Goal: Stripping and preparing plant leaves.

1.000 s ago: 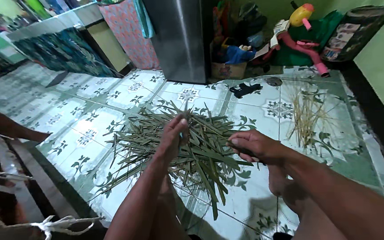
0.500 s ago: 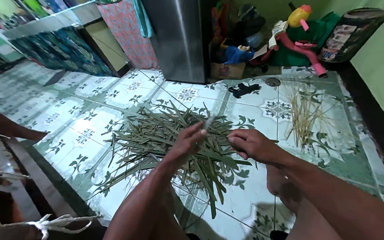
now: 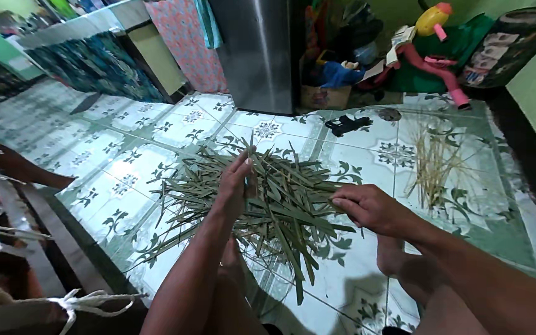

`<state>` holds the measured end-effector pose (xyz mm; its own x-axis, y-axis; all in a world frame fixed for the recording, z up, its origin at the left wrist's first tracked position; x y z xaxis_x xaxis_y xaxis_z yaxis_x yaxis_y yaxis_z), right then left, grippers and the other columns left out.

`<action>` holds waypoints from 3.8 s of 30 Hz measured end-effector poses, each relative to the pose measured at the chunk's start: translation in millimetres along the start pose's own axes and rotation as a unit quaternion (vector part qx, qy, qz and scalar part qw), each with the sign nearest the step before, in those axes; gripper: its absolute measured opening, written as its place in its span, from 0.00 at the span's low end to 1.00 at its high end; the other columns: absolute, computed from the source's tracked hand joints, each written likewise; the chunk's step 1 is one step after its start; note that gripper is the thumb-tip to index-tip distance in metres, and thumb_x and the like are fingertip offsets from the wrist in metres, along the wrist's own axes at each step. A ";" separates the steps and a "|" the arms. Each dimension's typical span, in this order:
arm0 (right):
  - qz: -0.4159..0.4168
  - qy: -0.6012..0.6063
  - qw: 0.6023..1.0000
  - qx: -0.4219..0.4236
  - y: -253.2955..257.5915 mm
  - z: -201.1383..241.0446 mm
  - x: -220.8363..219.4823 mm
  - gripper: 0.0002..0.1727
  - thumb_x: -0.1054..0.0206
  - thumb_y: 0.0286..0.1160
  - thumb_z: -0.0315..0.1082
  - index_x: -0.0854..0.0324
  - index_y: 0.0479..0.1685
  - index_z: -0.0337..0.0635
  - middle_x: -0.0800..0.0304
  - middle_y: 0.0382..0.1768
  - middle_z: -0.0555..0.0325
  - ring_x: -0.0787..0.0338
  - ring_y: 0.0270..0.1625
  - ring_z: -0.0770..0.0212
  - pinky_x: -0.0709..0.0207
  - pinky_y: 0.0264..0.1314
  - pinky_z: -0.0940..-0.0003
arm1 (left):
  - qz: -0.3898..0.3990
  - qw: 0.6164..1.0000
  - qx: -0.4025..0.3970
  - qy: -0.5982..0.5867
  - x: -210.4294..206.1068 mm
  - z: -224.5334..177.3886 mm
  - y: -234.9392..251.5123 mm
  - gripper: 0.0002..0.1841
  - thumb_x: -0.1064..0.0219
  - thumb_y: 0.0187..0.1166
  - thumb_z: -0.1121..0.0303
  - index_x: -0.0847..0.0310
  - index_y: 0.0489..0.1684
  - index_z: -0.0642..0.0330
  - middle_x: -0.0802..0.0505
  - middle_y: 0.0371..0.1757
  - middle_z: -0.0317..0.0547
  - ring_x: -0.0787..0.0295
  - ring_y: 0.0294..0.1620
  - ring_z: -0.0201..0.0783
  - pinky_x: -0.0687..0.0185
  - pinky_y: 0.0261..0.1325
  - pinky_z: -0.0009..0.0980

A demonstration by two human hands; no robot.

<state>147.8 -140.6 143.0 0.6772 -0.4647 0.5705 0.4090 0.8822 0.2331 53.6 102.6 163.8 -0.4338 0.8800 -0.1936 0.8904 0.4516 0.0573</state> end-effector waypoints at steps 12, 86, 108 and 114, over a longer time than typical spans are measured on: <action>0.040 0.030 0.995 -0.090 -4.7 -23.8 1.6 0.16 0.46 0.90 0.38 0.13 0.50 0.40 0.19 0.24 0.65 0.24 0.18 0.77 0.25 0.23 0.79 | 0.011 1.000 0.002 0.020 20.3 10.2 -1.5 0.23 0.48 0.90 0.57 0.31 0.82 0.44 0.21 0.19 0.32 0.28 0.12 0.25 0.26 0.17 0.22; 0.131 0.174 0.975 -0.050 -6.5 -9.9 -6.7 0.15 0.48 0.89 0.33 0.16 0.58 0.42 0.11 0.29 0.71 0.24 0.18 0.81 0.30 0.19 0.85 | 0.093 0.995 0.024 -0.024 -24.7 0.9 -18.4 0.21 0.41 0.85 0.58 0.21 0.73 0.54 0.20 0.17 0.29 0.28 0.13 0.22 0.28 0.19 0.19; 0.125 0.107 0.985 -0.059 -16.4 -31.4 10.0 0.14 0.44 0.87 0.33 0.13 0.56 0.43 0.11 0.29 0.72 0.22 0.20 0.81 0.27 0.22 0.85 | 0.098 0.995 0.014 -0.015 4.1 -9.8 -24.6 0.21 0.39 0.85 0.57 0.21 0.74 0.52 0.21 0.17 0.29 0.28 0.13 0.22 0.29 0.18 0.19; 0.118 0.118 0.982 -0.088 -19.8 -47.2 22.2 0.14 0.44 0.86 0.33 0.14 0.56 0.44 0.10 0.29 0.70 0.22 0.19 0.78 0.28 0.21 0.83 | 0.019 0.995 -0.069 -0.073 54.7 -31.4 -20.4 0.20 0.44 0.86 0.49 0.24 0.73 0.39 0.24 0.15 0.27 0.29 0.11 0.24 0.26 0.17 0.22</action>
<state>183.7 -171.9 113.9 0.8802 -0.2715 0.3893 0.3086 0.9505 -0.0350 7.4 146.1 182.8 -0.3661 0.8710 -0.3276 0.8746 0.4424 0.1986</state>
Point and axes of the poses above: each hand's wrist, its own y-axis towards the middle knuckle, its own x-axis out of the back of the hand, z = x × y, the point moved 10 cm from there along y, towards the middle knuckle
